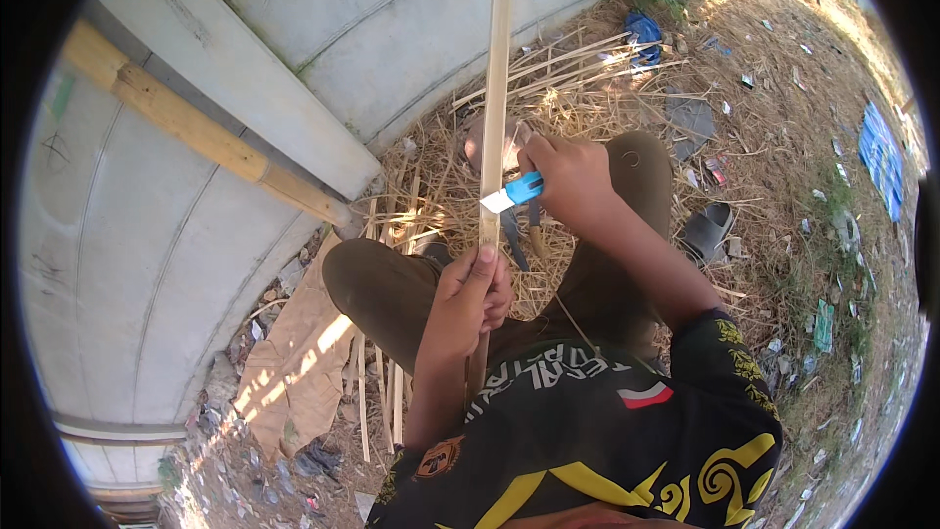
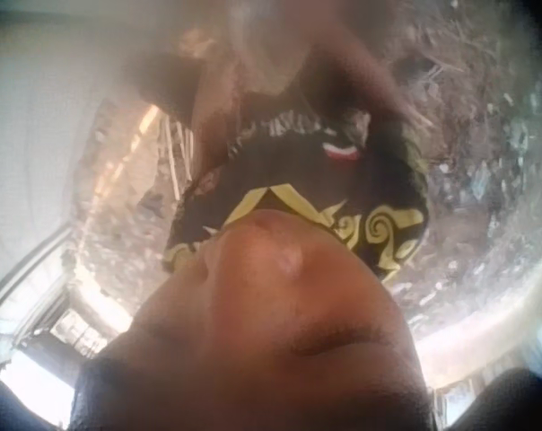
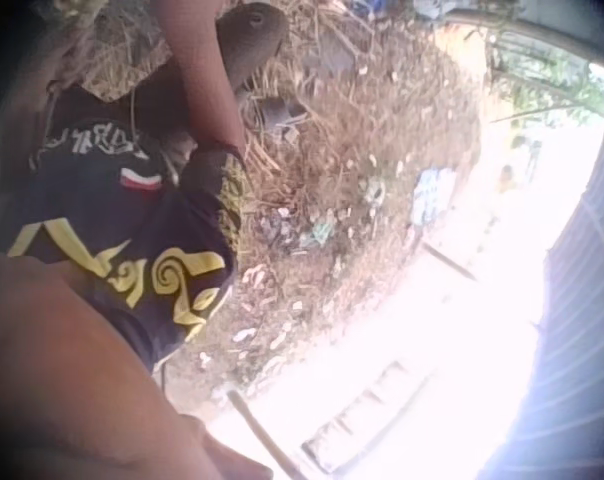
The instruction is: The person sits on the ground and uses a knife to split a long bamboo stick into thin strips. They hold the bamboo with one hand and use the knife to carefully shave and separate the material into smaller pieces.
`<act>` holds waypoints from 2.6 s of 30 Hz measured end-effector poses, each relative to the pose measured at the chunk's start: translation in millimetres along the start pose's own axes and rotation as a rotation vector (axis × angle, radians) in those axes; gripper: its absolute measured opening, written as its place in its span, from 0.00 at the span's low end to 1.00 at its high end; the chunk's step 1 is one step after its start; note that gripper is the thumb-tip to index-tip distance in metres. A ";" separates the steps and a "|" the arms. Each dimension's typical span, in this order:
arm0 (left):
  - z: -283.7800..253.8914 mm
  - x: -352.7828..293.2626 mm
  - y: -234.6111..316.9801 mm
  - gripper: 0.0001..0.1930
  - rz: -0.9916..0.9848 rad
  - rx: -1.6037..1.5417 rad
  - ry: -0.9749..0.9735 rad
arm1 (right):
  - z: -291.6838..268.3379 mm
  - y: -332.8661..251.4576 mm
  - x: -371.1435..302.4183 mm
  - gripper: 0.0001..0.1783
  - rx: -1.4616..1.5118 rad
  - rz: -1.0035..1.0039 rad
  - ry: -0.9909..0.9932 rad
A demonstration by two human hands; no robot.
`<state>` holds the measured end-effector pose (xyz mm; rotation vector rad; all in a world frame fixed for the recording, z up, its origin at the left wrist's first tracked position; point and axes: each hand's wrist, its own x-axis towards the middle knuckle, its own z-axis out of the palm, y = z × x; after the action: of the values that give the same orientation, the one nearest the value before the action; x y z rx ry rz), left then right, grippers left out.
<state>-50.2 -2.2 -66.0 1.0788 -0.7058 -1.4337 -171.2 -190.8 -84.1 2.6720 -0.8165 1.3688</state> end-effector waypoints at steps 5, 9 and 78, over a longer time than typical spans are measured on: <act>-10.0 -2.8 13.9 0.20 0.052 -0.064 -0.034 | 19.1 -3.7 45.0 0.08 -0.011 0.009 0.174; -14.6 -21.1 -20.8 0.19 -0.069 0.051 -0.083 | 3.3 58.7 133.0 0.16 0.015 0.727 0.197; -5.8 11.1 -1.4 0.09 0.364 1.431 0.652 | 54.9 17.8 54.8 0.06 -0.112 0.127 -0.258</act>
<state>-44.7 -11.9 -72.1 2.1696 -1.3562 -0.0075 -112.3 -244.2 -79.6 2.7859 -1.0672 0.9754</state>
